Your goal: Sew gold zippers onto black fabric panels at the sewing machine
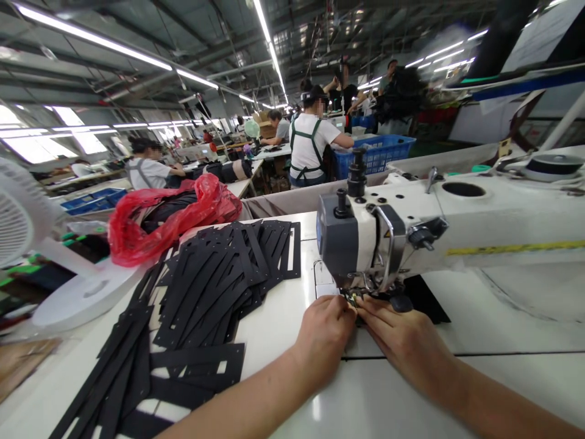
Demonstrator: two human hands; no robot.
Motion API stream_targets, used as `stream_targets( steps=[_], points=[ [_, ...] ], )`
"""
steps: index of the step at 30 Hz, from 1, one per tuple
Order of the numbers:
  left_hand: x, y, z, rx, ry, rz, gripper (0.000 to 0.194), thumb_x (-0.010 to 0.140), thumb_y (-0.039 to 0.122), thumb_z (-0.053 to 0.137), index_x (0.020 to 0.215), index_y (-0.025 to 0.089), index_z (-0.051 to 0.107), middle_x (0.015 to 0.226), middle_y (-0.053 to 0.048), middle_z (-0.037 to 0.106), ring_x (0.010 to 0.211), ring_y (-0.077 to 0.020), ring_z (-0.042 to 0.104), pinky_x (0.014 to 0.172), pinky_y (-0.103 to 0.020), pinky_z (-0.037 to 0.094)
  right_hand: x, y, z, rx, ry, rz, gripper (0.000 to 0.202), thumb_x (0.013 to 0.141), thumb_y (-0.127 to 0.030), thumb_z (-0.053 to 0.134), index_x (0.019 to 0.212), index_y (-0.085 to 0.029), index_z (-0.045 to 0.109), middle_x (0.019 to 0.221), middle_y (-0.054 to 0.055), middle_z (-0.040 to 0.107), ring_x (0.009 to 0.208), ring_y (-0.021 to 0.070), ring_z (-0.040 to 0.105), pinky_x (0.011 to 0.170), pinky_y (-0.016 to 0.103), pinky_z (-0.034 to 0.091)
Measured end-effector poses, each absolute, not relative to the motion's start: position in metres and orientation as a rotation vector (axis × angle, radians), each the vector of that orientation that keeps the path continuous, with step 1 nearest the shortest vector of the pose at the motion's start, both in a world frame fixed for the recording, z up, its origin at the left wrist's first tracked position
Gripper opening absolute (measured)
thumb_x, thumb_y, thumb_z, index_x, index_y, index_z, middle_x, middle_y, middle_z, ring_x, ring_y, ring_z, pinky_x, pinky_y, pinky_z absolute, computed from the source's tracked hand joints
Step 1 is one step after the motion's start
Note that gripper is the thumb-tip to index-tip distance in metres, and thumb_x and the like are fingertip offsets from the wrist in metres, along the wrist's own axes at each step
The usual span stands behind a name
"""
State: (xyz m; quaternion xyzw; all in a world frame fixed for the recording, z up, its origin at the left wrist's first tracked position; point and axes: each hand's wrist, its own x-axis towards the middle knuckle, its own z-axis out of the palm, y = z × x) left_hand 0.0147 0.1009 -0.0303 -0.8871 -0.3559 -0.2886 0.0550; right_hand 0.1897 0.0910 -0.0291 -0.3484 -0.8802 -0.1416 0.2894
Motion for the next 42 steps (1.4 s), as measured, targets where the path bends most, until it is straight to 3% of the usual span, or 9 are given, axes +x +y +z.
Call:
stream_targets(
  steps=[3, 7, 13, 19, 27, 42],
  points=[
    [0.012, 0.09, -0.029, -2.762, -1.227, -0.892, 0.016, 0.088, 0.014, 0.044, 0.087, 0.014, 0.06, 0.086, -0.008, 0.06, 0.076, -0.0194, 0.059, 0.069, -0.034, 0.055, 0.192, 0.086, -0.031, -0.928, -2.328, -0.354, 0.029, 0.089, -0.009, 0.04, 0.104, -0.01, 0.064, 0.103, 0.011, 0.067, 0.089, 0.0199, 0.066, 0.074, 0.031, 0.057],
    [0.005, 0.076, -0.031, -2.719, -1.28, -0.946, 0.018, 0.087, 0.016, 0.049, 0.102, 0.015, 0.058, 0.113, -0.012, 0.059, 0.107, -0.0248, 0.056, 0.096, -0.046, 0.045, 0.195, 0.08, -0.035, -0.918, -2.321, -0.388, 0.03, 0.087, -0.008, 0.042, 0.105, -0.008, 0.065, 0.109, 0.014, 0.065, 0.097, 0.0218, 0.063, 0.082, 0.033, 0.056],
    [-0.001, 0.085, -0.035, -2.743, -1.069, -0.816, 0.02, 0.088, 0.013, 0.044, 0.101, 0.013, 0.06, 0.109, -0.01, 0.064, 0.109, -0.0209, 0.056, 0.107, -0.042, 0.033, 0.197, 0.083, -0.036, -0.904, -2.356, -0.433, 0.031, 0.086, -0.006, 0.042, 0.103, -0.012, 0.067, 0.109, 0.012, 0.065, 0.098, 0.0204, 0.063, 0.084, 0.032, 0.055],
    [-0.001, 0.093, -0.033, -2.757, -1.058, -0.777, 0.023, 0.087, 0.013, 0.042, 0.103, 0.012, 0.059, 0.108, -0.01, 0.065, 0.109, -0.0203, 0.056, 0.107, -0.04, 0.032, 0.197, 0.09, -0.037, -0.906, -2.366, -0.401, 0.03, 0.088, -0.006, 0.04, 0.106, -0.006, 0.064, 0.109, 0.015, 0.064, 0.1, 0.0222, 0.062, 0.084, 0.034, 0.055],
    [0.003, 0.099, -0.031, -2.759, -1.096, -0.795, 0.02, 0.085, 0.014, 0.046, 0.098, 0.013, 0.06, 0.104, -0.011, 0.066, 0.105, -0.0214, 0.058, 0.1, -0.038, 0.039, 0.194, 0.098, -0.03, -0.95, -2.346, -0.408, 0.036, 0.09, -0.007, 0.031, 0.098, -0.014, 0.066, 0.093, 0.008, 0.07, 0.083, 0.0182, 0.067, 0.072, 0.029, 0.057],
    [0.006, 0.103, -0.024, -2.816, -1.157, -0.665, 0.014, 0.082, 0.015, 0.053, 0.093, 0.011, 0.061, 0.102, -0.011, 0.065, 0.102, -0.0209, 0.058, 0.095, -0.035, 0.039, 0.195, 0.105, -0.027, -0.917, -2.349, -0.47, 0.034, 0.091, -0.01, 0.033, 0.097, -0.014, 0.067, 0.095, 0.008, 0.07, 0.084, 0.0169, 0.067, 0.074, 0.028, 0.056]
  ],
)
